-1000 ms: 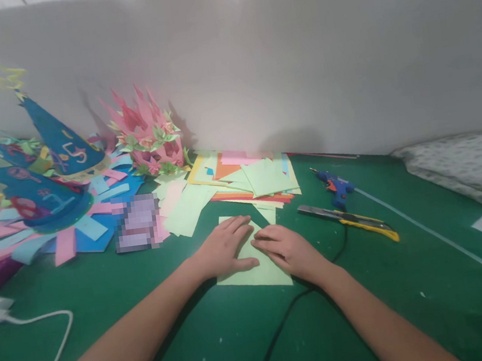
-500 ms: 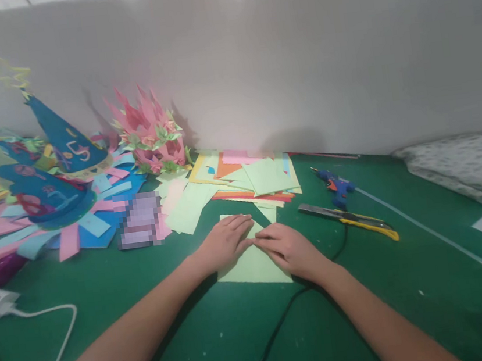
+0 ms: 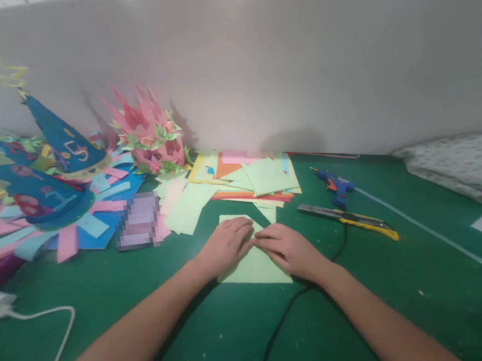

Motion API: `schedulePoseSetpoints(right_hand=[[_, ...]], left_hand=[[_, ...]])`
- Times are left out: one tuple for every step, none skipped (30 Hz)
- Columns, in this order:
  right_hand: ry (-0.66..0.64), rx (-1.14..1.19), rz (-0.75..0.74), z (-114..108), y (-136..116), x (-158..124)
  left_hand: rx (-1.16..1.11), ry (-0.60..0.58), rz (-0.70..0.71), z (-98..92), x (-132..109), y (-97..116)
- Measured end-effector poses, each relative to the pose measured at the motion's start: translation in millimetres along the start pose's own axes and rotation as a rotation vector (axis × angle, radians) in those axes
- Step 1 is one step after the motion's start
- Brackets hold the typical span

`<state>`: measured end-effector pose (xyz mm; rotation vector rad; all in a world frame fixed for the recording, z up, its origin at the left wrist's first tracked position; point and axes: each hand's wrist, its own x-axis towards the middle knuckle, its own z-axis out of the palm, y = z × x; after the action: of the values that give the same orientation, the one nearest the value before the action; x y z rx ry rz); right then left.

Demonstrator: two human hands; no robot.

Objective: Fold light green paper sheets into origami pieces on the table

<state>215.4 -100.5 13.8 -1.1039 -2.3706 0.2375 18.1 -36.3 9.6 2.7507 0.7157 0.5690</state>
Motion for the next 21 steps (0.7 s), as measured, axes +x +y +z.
schedulePoseSetpoints(right_hand=[[0.003, 0.001, 0.001, 0.3, 0.0, 0.0], [0.007, 0.002, 0.002, 0.6, 0.0, 0.0], [0.011, 0.002, 0.003, 0.8, -0.1, 0.0], [0.017, 0.003, 0.005, 1.0, -0.2, 0.1], [0.022, 0.004, 0.007, 1.2, -0.4, 0.1], [0.026, 0.005, 0.009, 1.3, -0.5, 0.1], [0.03, 0.006, 0.01, 1.4, -0.7, 0.0], [0.032, 0.009, 0.012, 1.4, -0.8, 0.0], [0.035, 0.013, 0.015, 1.4, -0.9, -0.1], [0.038, 0.019, 0.018, 1.5, -1.0, -0.1], [0.047, 0.026, 0.027, 1.6, -1.1, 0.1], [0.061, 0.033, 0.044, 1.8, -1.1, 0.3], [0.077, 0.04, 0.069, 2.1, -1.3, 0.9], [0.092, 0.045, 0.1, 2.6, -1.4, 1.6], [0.103, 0.048, 0.132, 3.2, -1.7, 2.6], [0.109, 0.048, 0.164, 4.0, -2.1, 3.8], [0.105, 0.042, 0.193, 4.9, -2.5, 5.0], [0.096, 0.031, 0.217, 5.9, -3.1, 6.4], [0.085, 0.014, 0.237, 7.0, -3.9, 7.6], [0.075, -0.004, 0.256, 8.0, -4.7, 8.7], [0.068, -0.021, 0.275, 8.9, -5.6, 9.7]], left_hand=[[0.001, 0.001, 0.0, 0.5, 0.6, 0.4], [0.004, 0.002, -0.003, 0.9, 1.1, 0.7], [0.01, 0.005, -0.002, 1.3, 1.5, 0.9], [0.017, 0.007, 0.002, 1.5, 1.6, 1.1], [0.023, 0.011, 0.007, 1.7, 1.6, 1.2], [0.027, 0.014, 0.011, 1.7, 1.4, 1.4], [0.029, 0.018, 0.015, 1.6, 1.1, 1.4], [0.029, 0.024, 0.017, 1.5, 0.7, 1.4], [0.028, 0.029, 0.016, 1.4, 0.3, 1.4], [0.026, 0.034, 0.011, 1.4, 0.0, 1.3], [0.022, 0.038, 0.002, 1.5, -0.1, 1.1], [0.016, 0.043, -0.009, 1.7, 0.0, 1.0], [0.01, 0.051, -0.019, 2.1, 0.3, 0.8], [0.004, 0.059, -0.027, 2.6, 0.8, 0.8], [0.001, 0.071, -0.031, 3.1, 1.4, 0.8], [0.001, 0.084, -0.031, 3.6, 2.2, 1.1], [0.005, 0.094, -0.029, 3.9, 3.0, 1.5], [0.012, 0.1, -0.025, 4.1, 3.8, 2.0], [0.022, 0.103, -0.022, 4.1, 4.5, 2.6], [0.033, 0.102, -0.022, 4.0, 5.1, 3.3], [0.045, 0.1, -0.021, 3.8, 5.4, 3.9]])
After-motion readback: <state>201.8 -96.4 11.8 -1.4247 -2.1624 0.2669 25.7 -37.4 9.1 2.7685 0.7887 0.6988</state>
